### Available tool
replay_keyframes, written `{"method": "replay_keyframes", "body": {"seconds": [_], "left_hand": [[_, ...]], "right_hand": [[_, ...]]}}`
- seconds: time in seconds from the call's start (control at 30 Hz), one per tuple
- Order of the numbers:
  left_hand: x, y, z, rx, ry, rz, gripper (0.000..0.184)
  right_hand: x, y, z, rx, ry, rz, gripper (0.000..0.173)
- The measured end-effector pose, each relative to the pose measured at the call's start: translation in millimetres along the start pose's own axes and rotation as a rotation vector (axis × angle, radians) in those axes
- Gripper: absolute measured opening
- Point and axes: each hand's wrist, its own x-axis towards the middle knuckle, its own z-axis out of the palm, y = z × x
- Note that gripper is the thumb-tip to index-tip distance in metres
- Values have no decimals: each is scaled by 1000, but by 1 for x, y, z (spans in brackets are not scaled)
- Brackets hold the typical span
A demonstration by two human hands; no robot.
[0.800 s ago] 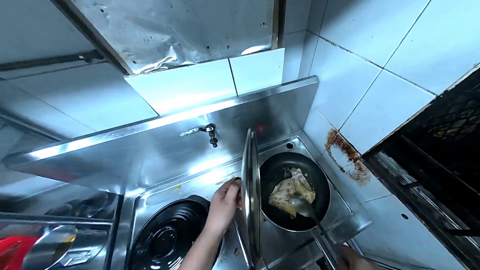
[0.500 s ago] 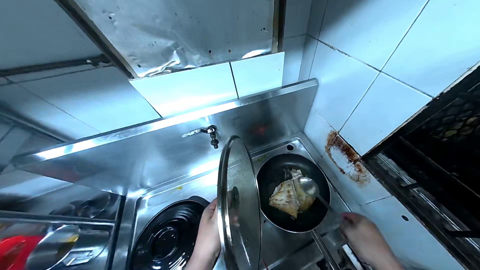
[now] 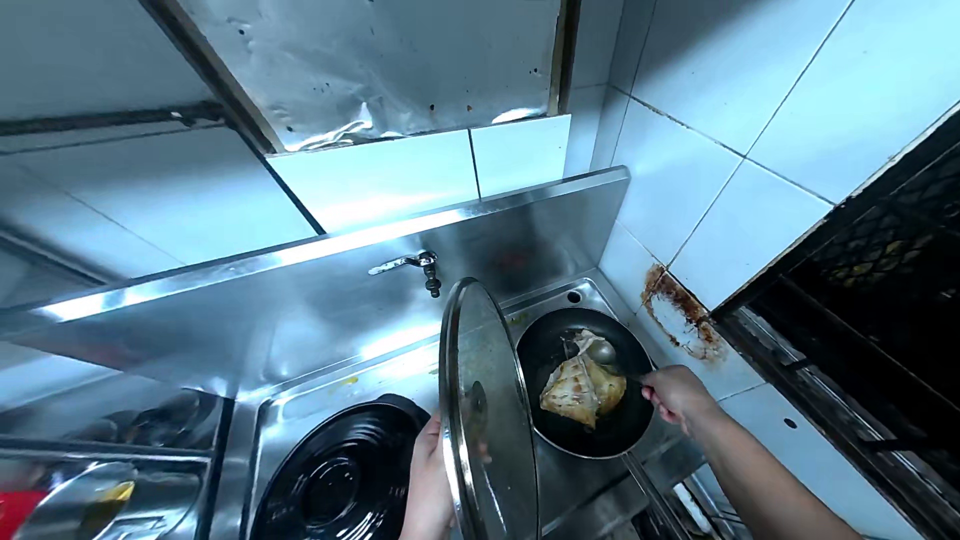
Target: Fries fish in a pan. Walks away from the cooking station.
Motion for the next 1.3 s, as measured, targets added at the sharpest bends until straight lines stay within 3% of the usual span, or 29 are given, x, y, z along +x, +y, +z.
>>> {"method": "replay_keyframes", "body": {"seconds": [0.07, 0.17, 0.33, 0.57, 0.8, 0.97, 1.07, 1.3], "left_hand": [[0, 0, -3, -13, -4, 16, 34], [-1, -1, -10, 7, 7, 26, 35], [-2, 1, -15, 34, 30, 7, 35], [-8, -2, -13, 17, 45, 20, 34], [-21, -1, -12, 67, 30, 20, 32], [-32, 14, 2, 165, 71, -46, 37], [-36, 18, 12, 183, 105, -48, 38], [-43, 19, 17, 195, 125, -49, 41]], "right_hand": [[-1, -3, 8, -142, 34, -96, 16], [-16, -6, 20, -417, 56, -232, 28], [-55, -11, 44, -803, 25, -325, 30], [-43, -2, 25, -833, 160, -333, 33], [-13, 15, 29, -803, 36, -382, 37], [-55, 71, 20, -766, 119, -582, 39], [-77, 91, 30, -851, -2, -540, 44], [-57, 102, 31, -901, 6, -473, 43]]}}
